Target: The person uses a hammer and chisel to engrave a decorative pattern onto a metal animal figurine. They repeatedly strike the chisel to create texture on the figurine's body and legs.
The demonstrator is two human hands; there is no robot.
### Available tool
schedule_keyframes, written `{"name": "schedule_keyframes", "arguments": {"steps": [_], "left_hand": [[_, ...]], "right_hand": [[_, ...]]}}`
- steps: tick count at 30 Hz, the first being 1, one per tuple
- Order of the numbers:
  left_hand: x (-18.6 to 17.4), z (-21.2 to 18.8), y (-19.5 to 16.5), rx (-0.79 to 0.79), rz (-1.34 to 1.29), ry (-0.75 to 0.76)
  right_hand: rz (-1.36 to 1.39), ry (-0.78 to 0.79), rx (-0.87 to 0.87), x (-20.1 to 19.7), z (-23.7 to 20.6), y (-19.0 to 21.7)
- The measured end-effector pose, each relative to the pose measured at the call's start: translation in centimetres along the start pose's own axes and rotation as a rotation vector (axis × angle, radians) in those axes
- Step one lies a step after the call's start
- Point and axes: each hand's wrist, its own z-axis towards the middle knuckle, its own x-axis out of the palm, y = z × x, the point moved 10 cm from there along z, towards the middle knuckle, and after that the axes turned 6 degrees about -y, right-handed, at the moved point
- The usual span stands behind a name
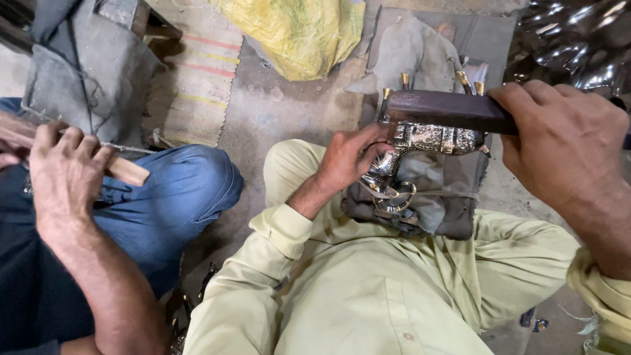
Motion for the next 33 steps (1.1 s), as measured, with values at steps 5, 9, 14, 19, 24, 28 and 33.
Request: {"name": "schedule_keyframes", "arguments": {"steps": [5, 9, 14, 19, 24, 28, 33], "left_hand": [[0.0, -0.2, -0.1, -0.040, 0.006, 0.008], [0.2, -0.3, -0.1, -0.075, 0.000, 0.024], [0.3, -0.4, -0.7, -0.036, 0.030, 0.034], [0.2, -0.3, -1.5, -0.008, 0.041, 0.020], [0.6, -0.4, -1.2, -0.081, 0.040, 0.038], [0.8, -0.7, -2.2, 0.044, 0.067, 0.041], [1.1, -1.0, -1.8, 0.024, 0.059, 0.054]], "right_hand": [[0.036, 0.035, 0.039, 0.9, -0.6, -0.5], [0.165, -0.043, 0.086, -0.3, -0.8, -0.8], [-0.035, 0.033, 0.037, -0.3, -1.2, -0.3], [0.086, 0.082, 0.192, 0.2, -2.1, -1.7], [0.163, 0.012, 0.162, 0.1, -2.7, -1.7], [-0.006, -0.019, 0.020, 0.2, -3.0, -0.6], [0.359, -0.033, 0.319, 0.7, -3.9, -3.2]]}}
